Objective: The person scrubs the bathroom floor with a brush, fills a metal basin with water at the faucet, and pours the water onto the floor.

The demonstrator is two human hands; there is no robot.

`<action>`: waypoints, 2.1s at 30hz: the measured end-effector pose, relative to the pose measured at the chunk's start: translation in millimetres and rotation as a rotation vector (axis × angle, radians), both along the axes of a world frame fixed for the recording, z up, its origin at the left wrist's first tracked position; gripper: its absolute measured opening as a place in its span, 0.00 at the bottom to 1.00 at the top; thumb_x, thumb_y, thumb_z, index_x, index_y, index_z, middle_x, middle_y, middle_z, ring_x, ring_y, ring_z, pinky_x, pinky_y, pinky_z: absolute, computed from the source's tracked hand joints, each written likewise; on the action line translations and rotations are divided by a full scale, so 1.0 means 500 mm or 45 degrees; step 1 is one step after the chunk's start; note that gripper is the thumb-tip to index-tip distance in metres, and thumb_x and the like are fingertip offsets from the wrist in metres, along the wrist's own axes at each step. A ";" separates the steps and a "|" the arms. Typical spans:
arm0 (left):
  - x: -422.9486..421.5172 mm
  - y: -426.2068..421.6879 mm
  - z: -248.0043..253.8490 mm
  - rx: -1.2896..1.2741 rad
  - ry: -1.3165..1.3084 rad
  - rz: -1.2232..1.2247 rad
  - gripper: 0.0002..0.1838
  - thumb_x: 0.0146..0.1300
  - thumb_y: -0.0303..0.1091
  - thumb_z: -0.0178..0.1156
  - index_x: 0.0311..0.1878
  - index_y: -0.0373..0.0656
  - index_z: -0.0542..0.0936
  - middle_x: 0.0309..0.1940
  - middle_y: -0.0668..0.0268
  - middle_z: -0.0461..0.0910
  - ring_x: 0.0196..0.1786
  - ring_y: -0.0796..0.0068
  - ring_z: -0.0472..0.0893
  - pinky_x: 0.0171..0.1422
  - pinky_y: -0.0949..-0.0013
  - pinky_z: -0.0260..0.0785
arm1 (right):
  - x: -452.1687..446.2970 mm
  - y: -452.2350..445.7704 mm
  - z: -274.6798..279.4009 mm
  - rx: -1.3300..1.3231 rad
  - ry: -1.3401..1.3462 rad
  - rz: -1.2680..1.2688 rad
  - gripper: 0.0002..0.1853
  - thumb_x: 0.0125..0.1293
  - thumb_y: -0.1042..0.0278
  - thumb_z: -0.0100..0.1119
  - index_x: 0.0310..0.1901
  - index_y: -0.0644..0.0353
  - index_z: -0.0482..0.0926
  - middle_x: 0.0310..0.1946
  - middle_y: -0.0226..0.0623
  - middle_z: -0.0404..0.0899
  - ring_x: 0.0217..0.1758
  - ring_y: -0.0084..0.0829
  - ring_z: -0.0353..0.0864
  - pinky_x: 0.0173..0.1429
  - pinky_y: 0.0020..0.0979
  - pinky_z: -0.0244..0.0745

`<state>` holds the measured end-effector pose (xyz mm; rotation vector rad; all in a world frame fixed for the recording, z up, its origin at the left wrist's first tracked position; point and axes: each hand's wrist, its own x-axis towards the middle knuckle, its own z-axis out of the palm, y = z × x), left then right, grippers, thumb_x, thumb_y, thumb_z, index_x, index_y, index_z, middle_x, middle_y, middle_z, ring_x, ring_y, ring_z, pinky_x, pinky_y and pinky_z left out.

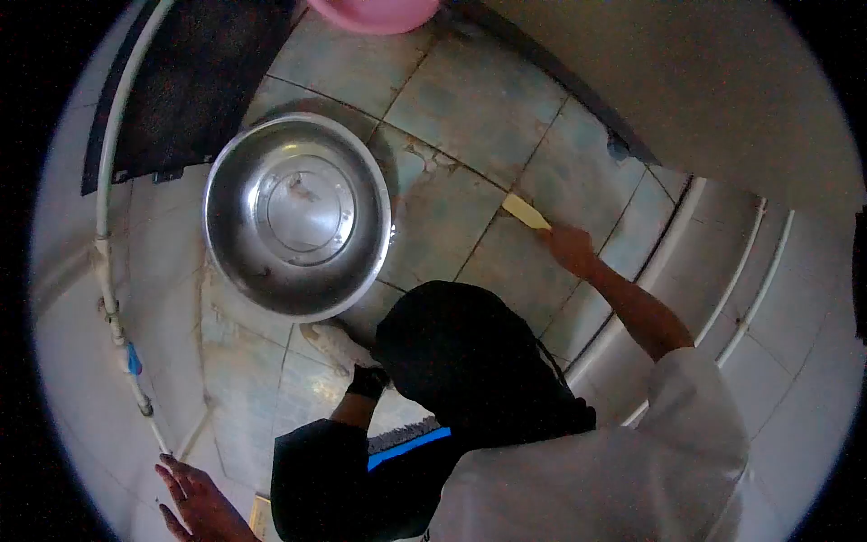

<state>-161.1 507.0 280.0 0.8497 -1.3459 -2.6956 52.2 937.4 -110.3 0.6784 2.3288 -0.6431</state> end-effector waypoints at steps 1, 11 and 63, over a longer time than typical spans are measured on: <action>-0.004 0.001 0.001 -0.219 -0.036 0.086 0.27 0.57 0.33 0.48 0.58 0.28 0.56 0.58 0.48 0.55 0.59 0.58 0.58 0.62 0.59 0.51 | -0.036 -0.012 -0.017 -0.018 0.060 0.054 0.19 0.65 0.54 0.38 0.37 0.59 0.75 0.29 0.43 0.76 0.32 0.40 0.77 0.32 0.43 0.71; -0.003 -0.022 0.013 -0.008 0.048 -0.008 0.26 0.52 0.35 0.55 0.48 0.24 0.64 0.48 0.43 0.64 0.51 0.54 0.65 0.57 0.56 0.56 | -0.014 0.000 -0.093 -0.013 0.166 0.269 0.20 0.65 0.53 0.40 0.37 0.62 0.74 0.30 0.46 0.76 0.33 0.42 0.77 0.34 0.44 0.71; 0.020 -0.111 -0.009 -0.145 0.095 -0.061 0.29 0.61 0.32 0.45 0.63 0.31 0.51 0.63 0.48 0.52 0.65 0.58 0.55 0.66 0.60 0.50 | -0.252 -0.157 -0.082 0.790 0.729 0.223 0.17 0.62 0.53 0.44 0.32 0.59 0.75 0.28 0.42 0.76 0.32 0.41 0.76 0.33 0.42 0.70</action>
